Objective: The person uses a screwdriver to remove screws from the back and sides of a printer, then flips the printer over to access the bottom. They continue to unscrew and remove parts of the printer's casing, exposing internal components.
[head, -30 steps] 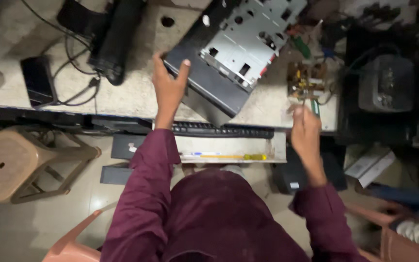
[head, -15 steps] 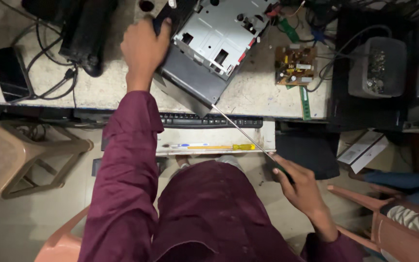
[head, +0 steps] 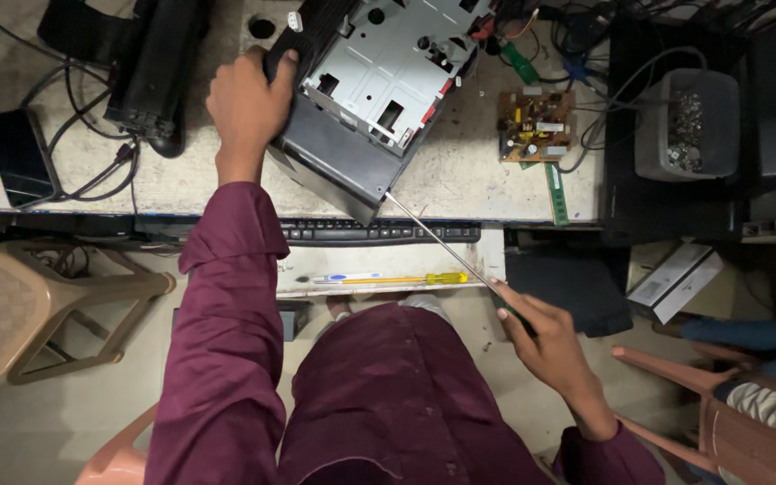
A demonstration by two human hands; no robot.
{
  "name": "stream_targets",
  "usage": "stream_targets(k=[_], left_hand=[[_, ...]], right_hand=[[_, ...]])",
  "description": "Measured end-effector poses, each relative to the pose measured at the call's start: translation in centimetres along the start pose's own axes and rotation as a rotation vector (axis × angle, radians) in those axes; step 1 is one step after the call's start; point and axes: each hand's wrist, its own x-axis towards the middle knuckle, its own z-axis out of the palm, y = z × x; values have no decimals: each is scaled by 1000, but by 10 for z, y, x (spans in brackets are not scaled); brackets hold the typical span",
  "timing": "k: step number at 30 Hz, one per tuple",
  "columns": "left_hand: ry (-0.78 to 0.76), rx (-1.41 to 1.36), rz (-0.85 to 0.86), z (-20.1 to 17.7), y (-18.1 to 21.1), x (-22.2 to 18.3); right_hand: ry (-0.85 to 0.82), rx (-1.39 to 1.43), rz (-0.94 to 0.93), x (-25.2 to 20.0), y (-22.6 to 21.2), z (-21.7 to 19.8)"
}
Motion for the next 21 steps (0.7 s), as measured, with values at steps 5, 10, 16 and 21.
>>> stream_targets(k=[5, 10, 16, 21], left_hand=[[4, 25, 18, 3, -4, 1], [18, 74, 25, 5, -5, 4], [10, 88, 9, 6, -7, 6], [43, 84, 42, 6, -10, 9]], right_hand=[[87, 58, -345, 12, 14, -6], [-60, 103, -99, 28, 24, -24], [127, -437, -418, 25, 18, -22], [138, -11, -478, 30, 40, -17]])
